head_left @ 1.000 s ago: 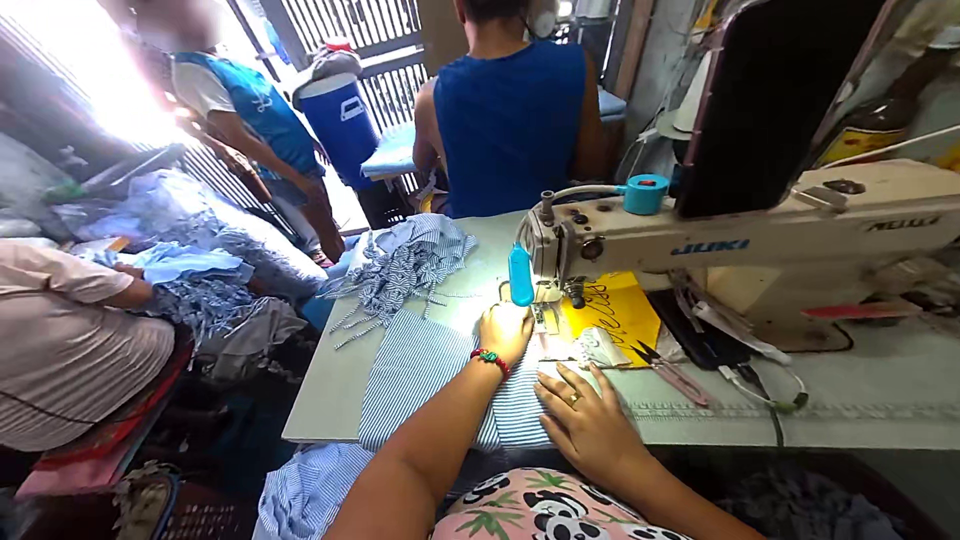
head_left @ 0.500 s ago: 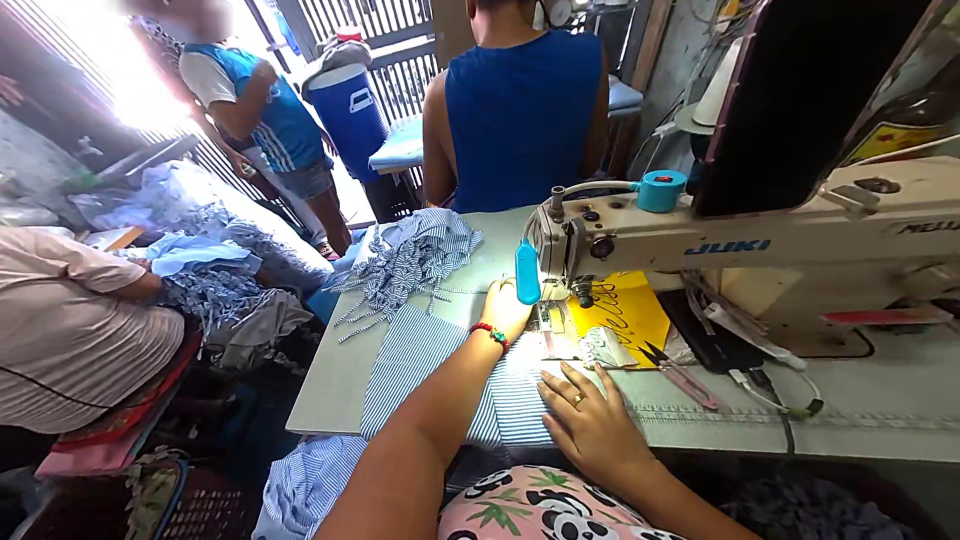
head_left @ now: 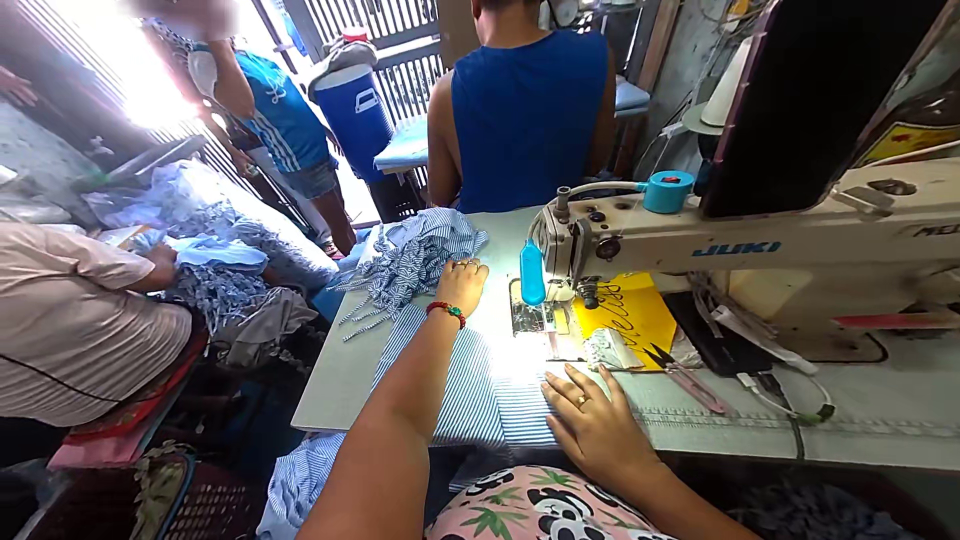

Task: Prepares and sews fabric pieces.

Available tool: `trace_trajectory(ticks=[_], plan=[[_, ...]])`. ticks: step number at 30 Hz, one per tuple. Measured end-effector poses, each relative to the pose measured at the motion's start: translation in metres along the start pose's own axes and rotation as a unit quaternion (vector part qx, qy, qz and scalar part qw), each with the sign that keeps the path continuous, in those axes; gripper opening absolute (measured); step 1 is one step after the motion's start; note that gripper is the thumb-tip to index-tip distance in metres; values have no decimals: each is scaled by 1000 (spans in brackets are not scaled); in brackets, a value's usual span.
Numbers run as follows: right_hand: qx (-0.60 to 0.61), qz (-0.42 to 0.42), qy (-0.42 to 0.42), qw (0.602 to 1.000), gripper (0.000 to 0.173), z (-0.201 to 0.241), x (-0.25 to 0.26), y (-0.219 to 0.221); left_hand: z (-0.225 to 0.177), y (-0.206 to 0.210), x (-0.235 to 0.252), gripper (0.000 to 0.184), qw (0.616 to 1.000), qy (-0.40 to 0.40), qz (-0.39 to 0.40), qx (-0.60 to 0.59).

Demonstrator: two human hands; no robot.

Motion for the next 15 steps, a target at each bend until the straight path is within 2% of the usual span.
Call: trace_trajectory(ticks=[3,6,8,11,15], plan=[[2,-4,-1,1000,53,0,0,-1,3,-15,-11,31,994,-37,-43,-95],[3,-7,-1,1000,54,0,0,-2,-12,-29,-35,33,980,-44,-68,-182],[3,-8,-1,1000,54,0,0,-2,-36,-28,-62,41,974,-40,-12,-224],[5,-8,0,1000,54,1,1,-3,-74,-24,-104,43,964,-18,46,-260],[8,-15,0,1000,55,1,-1,-1,-94,2,-127,49,953,-15,101,-286]])
Point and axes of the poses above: each hand's wrist, its own x-axis towards the middle knuckle, its own y-axis out of the palm, z = x × y, the point moved 10 cm from there along x, towards the middle knuckle, and after that the axes turned 1 degree about x, right-handed, at the moved point
